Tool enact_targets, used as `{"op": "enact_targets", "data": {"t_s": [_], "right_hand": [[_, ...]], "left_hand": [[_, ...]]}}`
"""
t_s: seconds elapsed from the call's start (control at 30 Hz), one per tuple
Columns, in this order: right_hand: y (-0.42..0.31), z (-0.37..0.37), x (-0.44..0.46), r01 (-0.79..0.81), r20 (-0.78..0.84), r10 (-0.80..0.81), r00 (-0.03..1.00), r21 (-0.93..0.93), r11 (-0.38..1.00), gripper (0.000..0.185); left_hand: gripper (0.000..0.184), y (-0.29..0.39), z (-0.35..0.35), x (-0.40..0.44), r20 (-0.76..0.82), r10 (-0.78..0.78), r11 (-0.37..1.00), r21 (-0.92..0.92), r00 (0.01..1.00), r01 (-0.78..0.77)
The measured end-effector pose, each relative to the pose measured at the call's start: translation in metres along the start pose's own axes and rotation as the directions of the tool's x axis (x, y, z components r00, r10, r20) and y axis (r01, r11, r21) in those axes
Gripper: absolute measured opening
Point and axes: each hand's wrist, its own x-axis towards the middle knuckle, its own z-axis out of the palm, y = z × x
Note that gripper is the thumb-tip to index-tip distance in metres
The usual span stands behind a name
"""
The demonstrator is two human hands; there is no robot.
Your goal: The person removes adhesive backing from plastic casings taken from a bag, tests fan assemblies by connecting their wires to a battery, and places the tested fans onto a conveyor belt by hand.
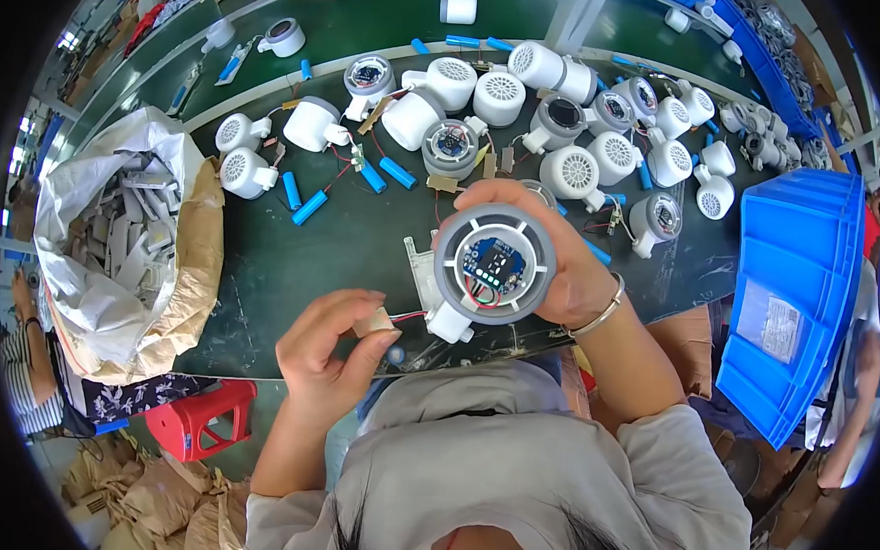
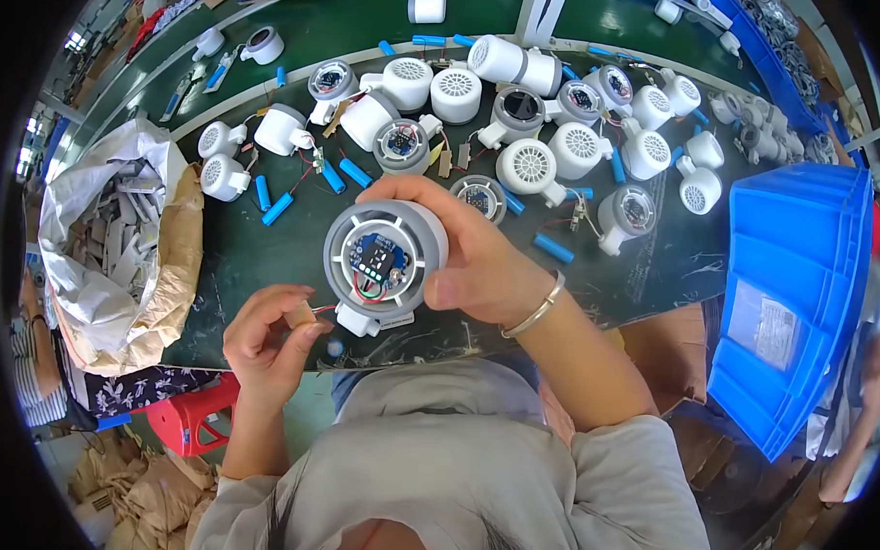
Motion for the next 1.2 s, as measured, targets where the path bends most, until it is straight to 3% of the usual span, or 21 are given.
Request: {"op": "enact_targets", "data": {"t_s": [0.07,0.2,0.27,0.37,0.5,0.87,1.07,1.17,1.2], "right_hand": [[0.002,-0.002,-0.001,-0.022,0.056,0.021,0.998,0.033,0.999,0.097],[0.004,-0.003,-0.002,-0.005,0.104,0.003,0.995,0.018,1.0,0.096],[0.003,-0.001,-0.002,-0.007,0.061,0.009,0.998,-0.033,0.999,0.103],[0.003,-0.001,-0.003,-0.014,0.034,0.016,0.999,-0.054,0.998,0.107],[0.006,-0.004,-0.002,-0.007,0.08,0.006,0.997,0.013,1.0,0.094],[0.009,-0.007,-0.002,-0.019,0.05,0.019,0.999,0.014,1.0,0.094],[0.009,-0.007,-0.003,0.005,0.056,-0.005,0.998,-0.004,1.0,0.093],[0.01,-0.007,-0.004,0.016,0.069,-0.015,0.998,-0.019,1.0,0.093],[0.01,-0.007,-0.004,0.019,0.073,-0.017,0.997,-0.02,1.0,0.093]], "left_hand": [[0.024,-0.002,-0.004,-0.004,0.015,0.074,0.992,0.098,0.997,-0.075],[0.025,0.002,-0.005,-0.005,0.008,0.085,0.993,0.076,0.996,-0.085],[0.025,0.002,-0.001,-0.006,-0.022,0.014,0.999,0.038,1.0,-0.013],[0.024,-0.001,-0.002,-0.007,-0.005,0.129,0.986,0.103,0.992,-0.128],[0.024,-0.001,-0.001,-0.006,-0.003,0.046,0.996,0.073,0.999,-0.046],[0.023,-0.002,0.001,-0.008,0.003,0.05,0.994,0.097,0.999,-0.05],[0.024,-0.004,0.008,-0.012,-0.101,-0.022,1.0,-0.002,0.995,0.022],[0.024,-0.008,0.003,-0.011,-0.054,0.137,0.985,0.114,0.989,-0.13],[0.024,-0.007,0.003,-0.011,-0.043,0.1,0.99,0.1,0.994,-0.095]]}}
